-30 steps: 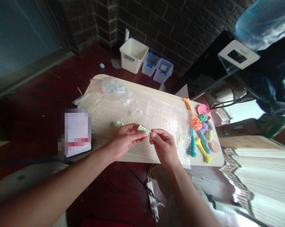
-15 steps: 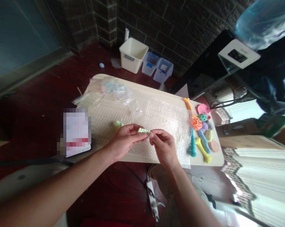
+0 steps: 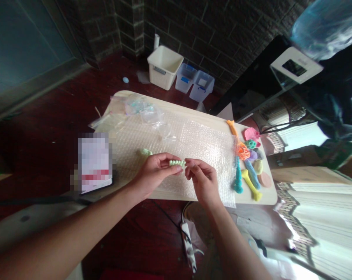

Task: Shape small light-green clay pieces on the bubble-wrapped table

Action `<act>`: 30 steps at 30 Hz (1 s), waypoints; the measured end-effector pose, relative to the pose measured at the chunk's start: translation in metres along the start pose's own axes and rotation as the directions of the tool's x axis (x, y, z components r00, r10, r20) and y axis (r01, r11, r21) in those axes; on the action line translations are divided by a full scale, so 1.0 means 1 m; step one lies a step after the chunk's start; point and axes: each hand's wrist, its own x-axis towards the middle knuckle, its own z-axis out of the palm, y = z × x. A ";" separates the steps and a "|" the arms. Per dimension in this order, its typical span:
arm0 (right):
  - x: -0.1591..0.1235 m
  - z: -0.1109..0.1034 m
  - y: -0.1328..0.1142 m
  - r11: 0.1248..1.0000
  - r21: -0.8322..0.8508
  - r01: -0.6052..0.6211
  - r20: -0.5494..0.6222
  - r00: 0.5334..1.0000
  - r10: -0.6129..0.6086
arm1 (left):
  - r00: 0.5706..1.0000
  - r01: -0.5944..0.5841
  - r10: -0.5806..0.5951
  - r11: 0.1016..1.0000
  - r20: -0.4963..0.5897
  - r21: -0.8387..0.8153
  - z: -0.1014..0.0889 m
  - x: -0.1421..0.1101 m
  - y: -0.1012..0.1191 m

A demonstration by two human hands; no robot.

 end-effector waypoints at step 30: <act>-0.006 -0.002 -0.004 0.976 -0.191 0.108 0.038 0.994 -0.103 | 1.000 0.020 -0.020 0.999 -0.004 -0.039 -0.002 0.001 0.000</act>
